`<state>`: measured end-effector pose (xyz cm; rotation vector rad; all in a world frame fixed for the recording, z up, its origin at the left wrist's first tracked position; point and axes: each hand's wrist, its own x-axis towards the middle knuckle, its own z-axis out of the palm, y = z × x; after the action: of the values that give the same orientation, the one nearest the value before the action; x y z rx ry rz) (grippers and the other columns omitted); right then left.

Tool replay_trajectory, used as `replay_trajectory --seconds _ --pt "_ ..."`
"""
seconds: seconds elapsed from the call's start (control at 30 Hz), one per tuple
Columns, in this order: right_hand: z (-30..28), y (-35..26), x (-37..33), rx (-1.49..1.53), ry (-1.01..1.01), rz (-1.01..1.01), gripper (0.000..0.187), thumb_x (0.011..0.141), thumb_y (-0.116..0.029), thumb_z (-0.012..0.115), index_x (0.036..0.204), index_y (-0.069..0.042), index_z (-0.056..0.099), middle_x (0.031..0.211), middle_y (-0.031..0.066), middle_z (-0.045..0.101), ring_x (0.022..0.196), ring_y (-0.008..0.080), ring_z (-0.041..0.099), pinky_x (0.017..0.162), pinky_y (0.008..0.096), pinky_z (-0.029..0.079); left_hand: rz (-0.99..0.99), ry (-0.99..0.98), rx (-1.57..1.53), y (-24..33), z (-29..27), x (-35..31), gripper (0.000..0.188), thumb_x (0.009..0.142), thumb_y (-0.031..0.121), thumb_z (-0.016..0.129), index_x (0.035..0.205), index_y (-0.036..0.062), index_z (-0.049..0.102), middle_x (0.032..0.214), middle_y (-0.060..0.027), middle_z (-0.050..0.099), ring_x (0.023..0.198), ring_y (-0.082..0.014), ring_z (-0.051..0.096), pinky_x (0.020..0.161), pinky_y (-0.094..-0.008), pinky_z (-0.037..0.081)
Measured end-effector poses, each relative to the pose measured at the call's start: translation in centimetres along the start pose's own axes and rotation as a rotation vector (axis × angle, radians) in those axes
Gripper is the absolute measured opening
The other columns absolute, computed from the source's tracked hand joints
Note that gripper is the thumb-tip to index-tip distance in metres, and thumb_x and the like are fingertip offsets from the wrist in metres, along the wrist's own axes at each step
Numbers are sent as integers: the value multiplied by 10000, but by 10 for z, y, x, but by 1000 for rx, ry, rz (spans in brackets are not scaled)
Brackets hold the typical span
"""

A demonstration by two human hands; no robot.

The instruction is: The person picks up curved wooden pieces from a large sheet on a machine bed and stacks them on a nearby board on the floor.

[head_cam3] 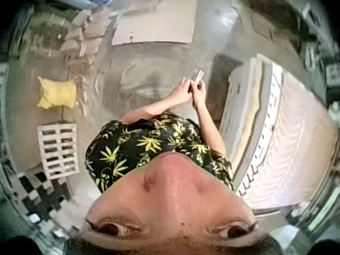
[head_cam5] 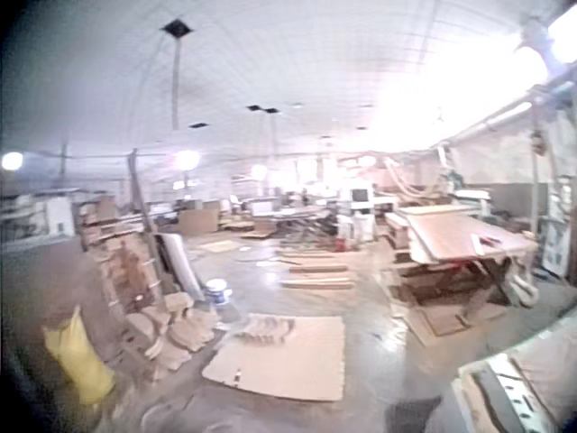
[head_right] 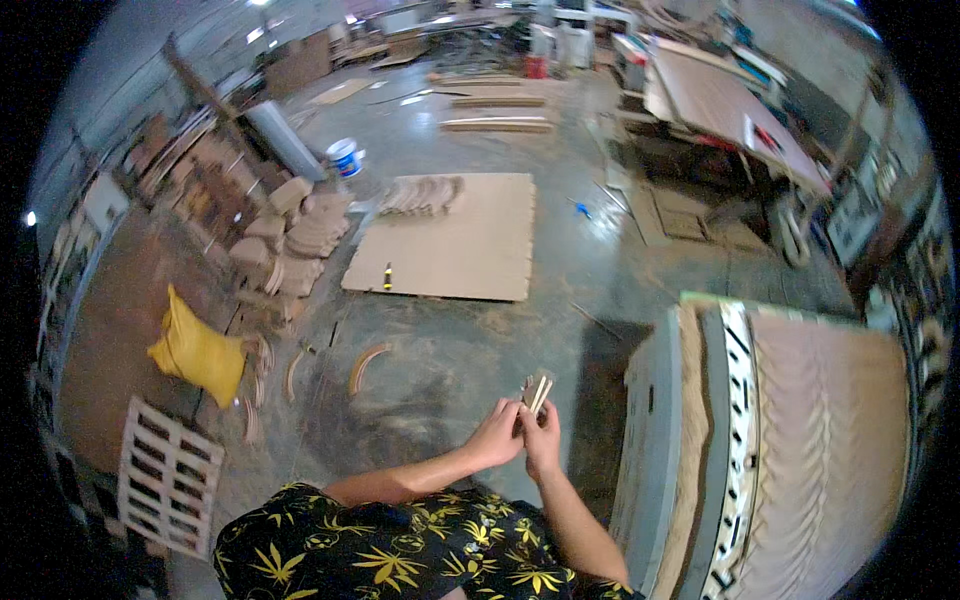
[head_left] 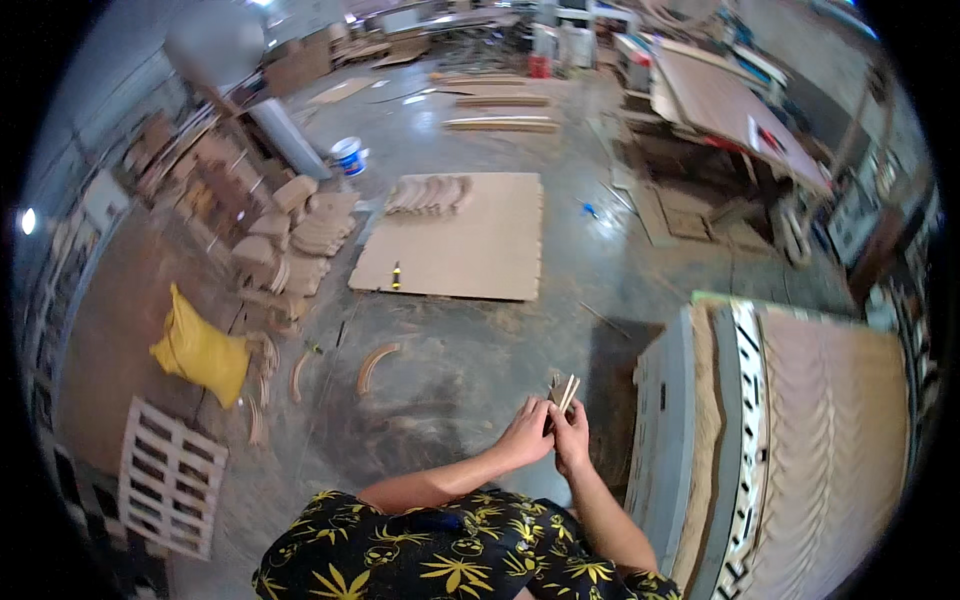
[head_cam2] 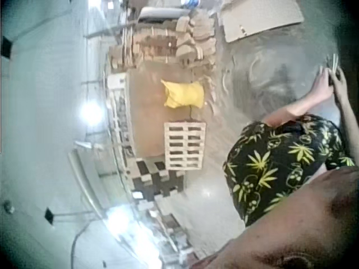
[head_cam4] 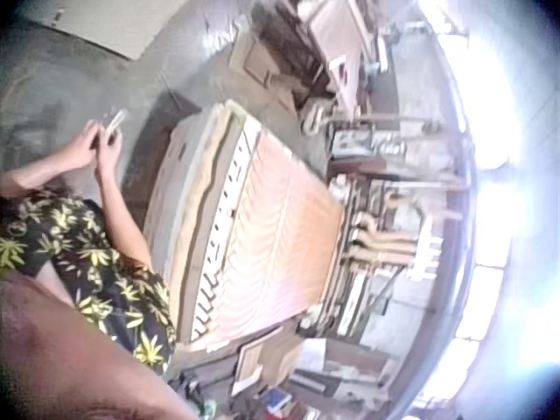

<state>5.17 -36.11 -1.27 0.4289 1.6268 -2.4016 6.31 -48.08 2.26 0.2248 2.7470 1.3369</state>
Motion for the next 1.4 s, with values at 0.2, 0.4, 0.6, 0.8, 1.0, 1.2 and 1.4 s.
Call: replay_trajectory --seconds 0.2,0.4,0.6,0.8,1.0,1.2,1.4 --pt "126 30 31 158 -120 188 267 966 -135 627 1218 -77 563 1007 47 651 894 165 637 731 309 529 -76 107 -133 -76 -111 -15 509 884 205 663 1324 51 461 1289 -211 491 1190 -398 534 975 -474 461" --pt "201 83 105 96 -171 424 143 938 -174 650 1069 -132 612 940 23 658 835 211 646 665 390 506 -174 392 -145 -162 -202 -57 479 878 253 696 1283 46 547 1273 -183 527 1182 -377 549 991 -430 457" --pt "160 177 250 -100 -31 358 242 879 -163 714 1079 -126 582 870 50 609 762 215 620 586 387 522 -539 769 -170 -293 -274 -156 430 877 223 692 1263 57 603 1273 -176 584 1208 -332 558 1009 -424 450" --pt "145 228 309 -193 169 304 297 943 -111 527 1231 -65 583 784 67 556 593 235 549 522 392 436 -1442 1257 -112 -447 -221 -454 489 863 135 656 1321 -1 553 1284 -193 589 1187 -343 570 995 -425 469" --pt "284 275 368 13 914 847 498 1030 -354 462 1436 -66 464 1453 129 468 1337 294 440 1087 439 409 -2097 1003 -601 -341 -115 -569 313 884 180 654 1157 30 620 1069 -145 604 997 -303 587 876 -408 476" --pt "644 340 317 -495 -508 834 575 1016 -402 506 1465 -55 409 1401 140 491 1252 293 503 1046 435 444 -1903 964 -804 -365 -52 -505 189 906 224 652 993 61 687 853 -97 620 806 -263 603 757 -392 483" --pt "984 256 150 -227 -1243 571 667 1003 -450 549 1494 -44 353 1349 152 514 1168 291 567 1005 431 478 -1684 913 -888 -460 -81 -447 159 907 229 654 913 74 690 762 -71 601 724 -246 598 690 -389 474"
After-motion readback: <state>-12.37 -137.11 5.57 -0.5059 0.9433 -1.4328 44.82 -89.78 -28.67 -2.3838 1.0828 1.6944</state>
